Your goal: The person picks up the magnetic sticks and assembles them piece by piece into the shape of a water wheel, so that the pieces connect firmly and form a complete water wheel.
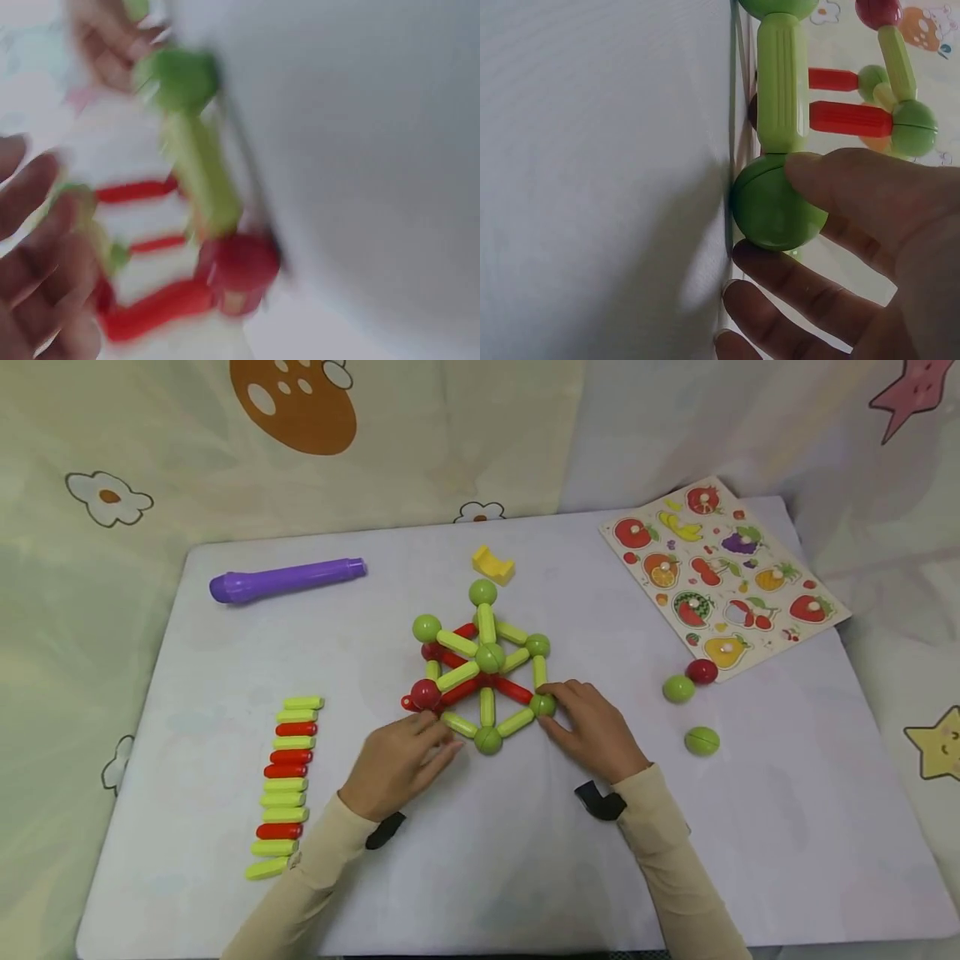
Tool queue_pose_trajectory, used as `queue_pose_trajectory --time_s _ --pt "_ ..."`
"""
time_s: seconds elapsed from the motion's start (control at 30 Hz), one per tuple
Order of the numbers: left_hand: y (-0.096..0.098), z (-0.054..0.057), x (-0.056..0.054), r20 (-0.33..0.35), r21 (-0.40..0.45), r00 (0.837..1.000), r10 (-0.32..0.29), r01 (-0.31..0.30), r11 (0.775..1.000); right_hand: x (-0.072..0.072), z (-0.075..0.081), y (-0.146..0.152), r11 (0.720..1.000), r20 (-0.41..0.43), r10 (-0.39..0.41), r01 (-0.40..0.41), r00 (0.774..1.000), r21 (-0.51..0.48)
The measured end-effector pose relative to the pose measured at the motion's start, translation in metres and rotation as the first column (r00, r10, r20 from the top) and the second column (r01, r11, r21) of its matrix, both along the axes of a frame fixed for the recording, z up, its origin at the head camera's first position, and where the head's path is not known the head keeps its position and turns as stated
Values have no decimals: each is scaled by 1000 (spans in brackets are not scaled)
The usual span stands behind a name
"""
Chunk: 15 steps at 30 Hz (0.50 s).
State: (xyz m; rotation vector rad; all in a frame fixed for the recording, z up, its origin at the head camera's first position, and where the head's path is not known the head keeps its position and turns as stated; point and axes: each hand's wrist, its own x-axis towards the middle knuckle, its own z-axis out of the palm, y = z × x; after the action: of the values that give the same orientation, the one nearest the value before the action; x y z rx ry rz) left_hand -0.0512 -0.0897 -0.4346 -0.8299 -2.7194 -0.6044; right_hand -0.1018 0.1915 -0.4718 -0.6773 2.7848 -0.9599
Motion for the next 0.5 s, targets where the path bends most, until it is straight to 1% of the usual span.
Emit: queue_pose_trajectory --time_s 0.03,0.07,0.1,0.13,0.17,0.2,0.27,0.33,0.4,0.5 --pt "-6 4 1 -19 46 998 54 -53 998 0 0 -1 1000 -1 1 -1 1000 2" --pt "-13 6 1 -30 79 993 115 -112 991 0 0 -1 1000 -6 2 -2 1000 5" --pt "-18 8 1 -26 97 985 171 -168 981 1 1 -1 1000 -13 1 -1 1000 7" --pt "-22 8 -1 -10 101 976 218 -216 971 0 1 -2 1000 -21 1 -1 1000 10" --pt "-24 7 -3 10 92 968 250 -250 964 0 1 -2 1000 -28 -1 1 1000 10" --pt "-25 6 -6 31 71 962 270 -272 960 0 1 -2 1000 -32 -3 4 999 12" --pt "-24 2 -11 74 34 958 276 -279 960 0 0 -3 1000 -32 -8 8 999 8" --pt "-20 -1 -16 96 26 960 261 -265 964 0 -1 -3 1000 -25 -13 13 1000 2" --pt "-15 -3 -19 86 30 964 253 -256 966 1 -1 -2 1000 -20 -13 13 1000 -8" --pt "-10 -5 -21 53 27 965 257 -259 966 1 -1 -2 1000 -29 -13 13 999 -16"
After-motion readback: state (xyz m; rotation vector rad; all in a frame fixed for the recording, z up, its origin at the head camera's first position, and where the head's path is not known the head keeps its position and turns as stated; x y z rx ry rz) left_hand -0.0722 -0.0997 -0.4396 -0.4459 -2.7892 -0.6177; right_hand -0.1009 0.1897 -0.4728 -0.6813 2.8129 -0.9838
